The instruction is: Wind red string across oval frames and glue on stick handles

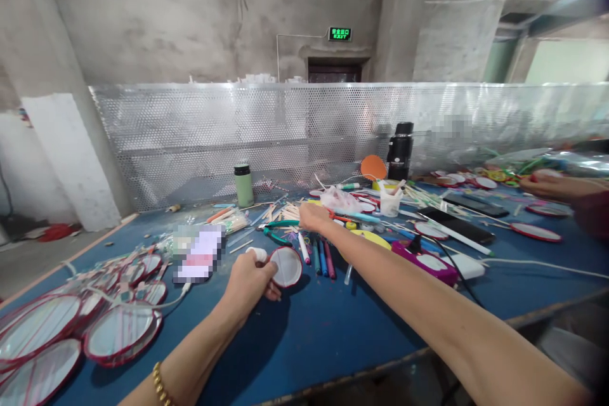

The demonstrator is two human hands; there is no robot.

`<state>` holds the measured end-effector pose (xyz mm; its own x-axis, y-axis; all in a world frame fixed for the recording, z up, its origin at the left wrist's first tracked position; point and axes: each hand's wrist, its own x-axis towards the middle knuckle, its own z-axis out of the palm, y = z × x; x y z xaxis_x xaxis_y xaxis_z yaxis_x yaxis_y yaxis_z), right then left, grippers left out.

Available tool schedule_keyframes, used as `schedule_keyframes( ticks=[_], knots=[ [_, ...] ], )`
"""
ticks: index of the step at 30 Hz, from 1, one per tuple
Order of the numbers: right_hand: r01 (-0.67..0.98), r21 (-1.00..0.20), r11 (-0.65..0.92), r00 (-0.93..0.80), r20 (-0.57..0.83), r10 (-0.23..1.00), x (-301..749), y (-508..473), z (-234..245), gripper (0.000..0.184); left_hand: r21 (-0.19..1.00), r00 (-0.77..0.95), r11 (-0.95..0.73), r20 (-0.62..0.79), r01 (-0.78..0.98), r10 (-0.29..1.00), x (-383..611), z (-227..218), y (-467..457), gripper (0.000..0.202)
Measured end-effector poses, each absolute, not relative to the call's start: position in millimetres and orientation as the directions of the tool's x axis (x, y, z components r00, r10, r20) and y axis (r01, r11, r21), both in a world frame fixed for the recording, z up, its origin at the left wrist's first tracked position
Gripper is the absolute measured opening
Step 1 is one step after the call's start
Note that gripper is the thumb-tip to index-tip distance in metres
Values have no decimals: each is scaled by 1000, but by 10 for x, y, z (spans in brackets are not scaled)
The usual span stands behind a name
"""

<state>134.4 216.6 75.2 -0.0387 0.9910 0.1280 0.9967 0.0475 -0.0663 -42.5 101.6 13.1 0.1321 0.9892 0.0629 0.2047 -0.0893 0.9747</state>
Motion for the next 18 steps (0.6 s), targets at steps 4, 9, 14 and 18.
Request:
schedule_keyframes(
  ticks=[4,9,14,18],
  knots=[
    [958,-249,139,-87,210,974,1442,1987,995,11,984,127,-79,59,158,990,-419,168,995,16],
    [784,-500,367,-239,302,923,1440,1531,1071,19,987,203,-103,126,-120,971,-406,312,921,26],
    [315,-874,371,-351,255,901,1362,1236,799,20,933,204,-173,244,-315,948,-408,390,882,36],
    [167,-919,356,-443,253,860,1265,1178,623,20,924,237,-144,238,-355,942,-403,372,881,35]
  ],
)
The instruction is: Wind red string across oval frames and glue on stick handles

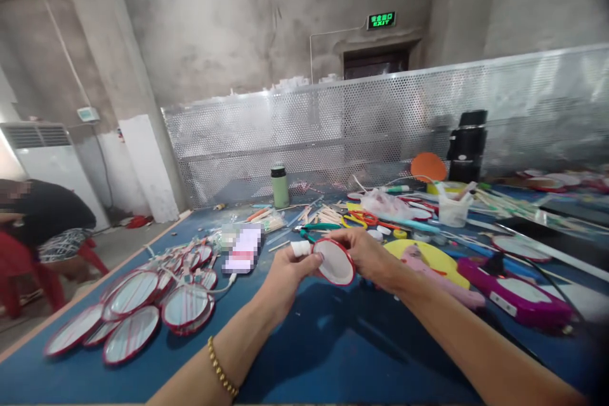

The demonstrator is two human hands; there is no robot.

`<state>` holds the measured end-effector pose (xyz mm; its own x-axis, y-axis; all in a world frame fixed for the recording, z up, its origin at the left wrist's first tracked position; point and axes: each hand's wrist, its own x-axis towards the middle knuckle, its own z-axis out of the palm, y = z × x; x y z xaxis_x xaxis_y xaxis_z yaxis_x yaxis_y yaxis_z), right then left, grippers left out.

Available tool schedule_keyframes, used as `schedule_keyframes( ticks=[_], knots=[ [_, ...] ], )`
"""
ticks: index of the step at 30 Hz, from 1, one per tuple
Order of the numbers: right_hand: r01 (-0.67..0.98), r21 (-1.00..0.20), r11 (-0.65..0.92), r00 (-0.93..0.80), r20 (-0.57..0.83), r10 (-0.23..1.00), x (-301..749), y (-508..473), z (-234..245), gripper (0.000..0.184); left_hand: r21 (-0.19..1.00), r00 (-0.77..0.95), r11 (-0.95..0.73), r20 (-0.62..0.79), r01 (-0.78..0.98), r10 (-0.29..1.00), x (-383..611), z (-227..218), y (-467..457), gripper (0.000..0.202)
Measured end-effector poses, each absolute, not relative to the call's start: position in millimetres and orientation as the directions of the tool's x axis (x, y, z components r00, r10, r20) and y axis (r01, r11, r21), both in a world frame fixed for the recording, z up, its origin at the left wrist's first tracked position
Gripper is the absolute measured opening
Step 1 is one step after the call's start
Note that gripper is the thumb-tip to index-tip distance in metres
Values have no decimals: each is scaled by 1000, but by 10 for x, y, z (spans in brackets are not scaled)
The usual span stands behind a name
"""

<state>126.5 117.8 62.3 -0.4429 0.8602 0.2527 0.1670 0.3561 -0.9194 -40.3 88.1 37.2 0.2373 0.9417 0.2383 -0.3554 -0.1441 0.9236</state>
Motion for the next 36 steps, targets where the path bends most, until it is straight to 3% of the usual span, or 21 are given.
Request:
schedule_keyframes(
  ticks=[5,10,16,21,36],
  knots=[
    [105,-922,373,-381,309,872,1228,1168,522,24,926,227,-164,250,-340,941,-401,344,890,30],
    [168,-869,466,-325,397,858,1210,1081,526,26,927,192,-177,250,-331,949,-423,326,910,28],
    [116,-892,438,-345,377,859,1249,1107,472,30,927,169,-193,257,-321,952,-449,328,931,27],
    [174,-869,462,-333,390,859,1298,1208,383,31,929,228,-169,252,-330,940,-437,351,895,28],
    [201,-817,540,-388,440,810,1274,1080,445,17,928,157,-164,226,-335,961,-456,340,912,30]
  ],
)
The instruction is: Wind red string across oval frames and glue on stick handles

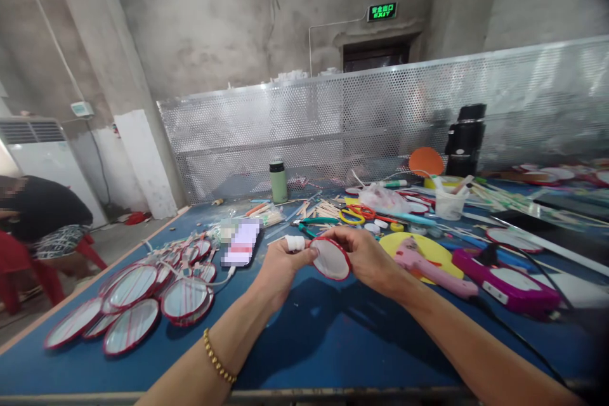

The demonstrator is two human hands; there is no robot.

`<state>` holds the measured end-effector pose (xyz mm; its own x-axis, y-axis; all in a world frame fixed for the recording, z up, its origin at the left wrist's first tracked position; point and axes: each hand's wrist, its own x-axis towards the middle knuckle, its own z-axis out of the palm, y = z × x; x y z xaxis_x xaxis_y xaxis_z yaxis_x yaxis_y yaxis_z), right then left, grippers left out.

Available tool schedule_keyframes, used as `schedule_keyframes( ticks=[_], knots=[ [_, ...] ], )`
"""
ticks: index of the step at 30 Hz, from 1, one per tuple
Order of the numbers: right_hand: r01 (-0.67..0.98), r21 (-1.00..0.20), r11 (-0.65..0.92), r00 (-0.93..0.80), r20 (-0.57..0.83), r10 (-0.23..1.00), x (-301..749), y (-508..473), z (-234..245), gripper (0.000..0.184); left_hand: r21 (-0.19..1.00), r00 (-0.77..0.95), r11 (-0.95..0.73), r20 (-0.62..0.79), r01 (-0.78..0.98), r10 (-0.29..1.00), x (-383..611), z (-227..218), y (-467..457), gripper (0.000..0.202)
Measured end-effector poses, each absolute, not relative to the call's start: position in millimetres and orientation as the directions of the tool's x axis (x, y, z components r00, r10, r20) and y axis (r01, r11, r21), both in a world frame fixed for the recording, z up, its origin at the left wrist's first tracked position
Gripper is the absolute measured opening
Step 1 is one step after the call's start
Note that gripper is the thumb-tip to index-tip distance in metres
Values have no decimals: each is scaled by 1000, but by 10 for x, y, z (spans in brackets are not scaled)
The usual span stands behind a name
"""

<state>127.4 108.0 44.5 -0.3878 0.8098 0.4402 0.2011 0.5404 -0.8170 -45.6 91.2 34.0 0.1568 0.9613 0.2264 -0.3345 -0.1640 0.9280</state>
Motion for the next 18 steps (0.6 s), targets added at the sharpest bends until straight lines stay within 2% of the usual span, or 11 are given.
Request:
schedule_keyframes(
  ticks=[4,10,14,18],
  knots=[
    [214,-833,510,-386,407,828,1274,1076,436,15,901,168,-122,208,-416,964,-474,340,938,30],
    [232,-872,431,-248,376,893,1276,1081,464,24,870,161,-52,150,-491,975,-530,351,976,32],
    [248,-858,450,-253,391,885,1267,1068,449,16,891,233,-20,140,-453,962,-511,354,935,28],
    [249,-809,533,-281,466,839,1265,1070,418,12,925,273,-34,146,-377,951,-480,333,899,27]
  ],
)
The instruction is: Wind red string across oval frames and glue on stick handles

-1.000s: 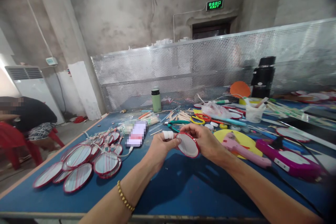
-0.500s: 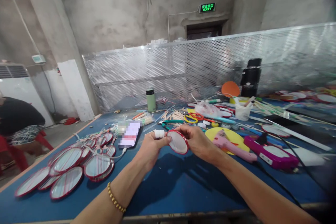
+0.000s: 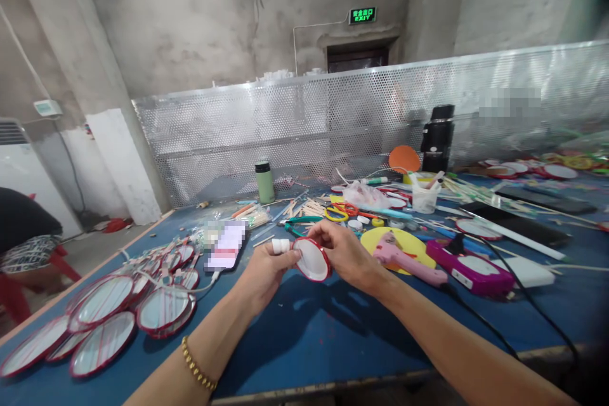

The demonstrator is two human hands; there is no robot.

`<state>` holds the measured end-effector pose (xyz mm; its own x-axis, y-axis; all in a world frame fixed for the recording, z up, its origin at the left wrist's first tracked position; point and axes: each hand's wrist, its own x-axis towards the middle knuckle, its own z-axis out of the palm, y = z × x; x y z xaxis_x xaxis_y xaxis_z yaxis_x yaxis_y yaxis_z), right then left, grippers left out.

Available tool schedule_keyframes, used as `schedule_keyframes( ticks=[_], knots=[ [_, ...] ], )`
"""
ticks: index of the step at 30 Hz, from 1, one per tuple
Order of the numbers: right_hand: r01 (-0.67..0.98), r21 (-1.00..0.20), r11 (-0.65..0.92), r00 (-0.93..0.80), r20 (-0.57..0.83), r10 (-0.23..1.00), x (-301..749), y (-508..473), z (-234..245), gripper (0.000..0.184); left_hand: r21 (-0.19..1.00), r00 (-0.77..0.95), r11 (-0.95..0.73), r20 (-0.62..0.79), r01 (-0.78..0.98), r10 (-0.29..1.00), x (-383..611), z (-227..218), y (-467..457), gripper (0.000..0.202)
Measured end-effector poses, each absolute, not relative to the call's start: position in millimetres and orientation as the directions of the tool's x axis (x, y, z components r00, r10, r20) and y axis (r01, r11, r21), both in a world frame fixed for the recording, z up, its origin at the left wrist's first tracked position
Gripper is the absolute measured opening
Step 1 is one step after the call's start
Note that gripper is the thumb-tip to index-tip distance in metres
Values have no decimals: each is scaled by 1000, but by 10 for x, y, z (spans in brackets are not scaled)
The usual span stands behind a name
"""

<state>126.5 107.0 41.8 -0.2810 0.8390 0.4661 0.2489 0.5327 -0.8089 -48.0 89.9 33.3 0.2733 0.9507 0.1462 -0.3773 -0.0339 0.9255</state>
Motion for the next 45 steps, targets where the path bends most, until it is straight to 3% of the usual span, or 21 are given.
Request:
schedule_keyframes(
  ticks=[4,12,18,22,26,30,35,39,42,45],
  knots=[
    [268,-769,580,-288,510,811,1278,1076,409,13,938,293,-51,159,-344,943,-472,319,879,27],
    [223,-788,573,-346,486,802,1286,1042,428,13,944,234,-158,230,-291,945,-472,336,882,27],
    [223,-792,568,-409,453,792,1287,992,446,10,936,220,-142,220,-321,950,-486,353,893,28],
    [320,-702,636,-429,491,758,1282,964,486,7,932,241,-104,196,-347,950,-481,340,898,28],
    [413,-630,658,-375,541,753,1267,974,508,10,927,285,-61,176,-371,942,-470,344,863,25],
    [428,-737,523,-206,484,851,1302,1047,513,8,957,450,-68,194,-281,872,-480,378,783,19],
    [185,-941,283,-195,247,949,1367,1055,565,21,973,533,-147,220,-176,817,-522,404,751,16],
    [-113,-957,269,-312,291,904,1374,988,608,19,961,477,-147,244,-233,844,-539,423,772,17],
    [-390,-898,204,-387,361,848,1363,940,648,14,954,453,-125,242,-273,858,-520,429,773,18],
    [-534,-829,168,-395,420,817,1345,905,680,17,945,465,-107,248,-308,850,-487,432,759,19]
  ],
)
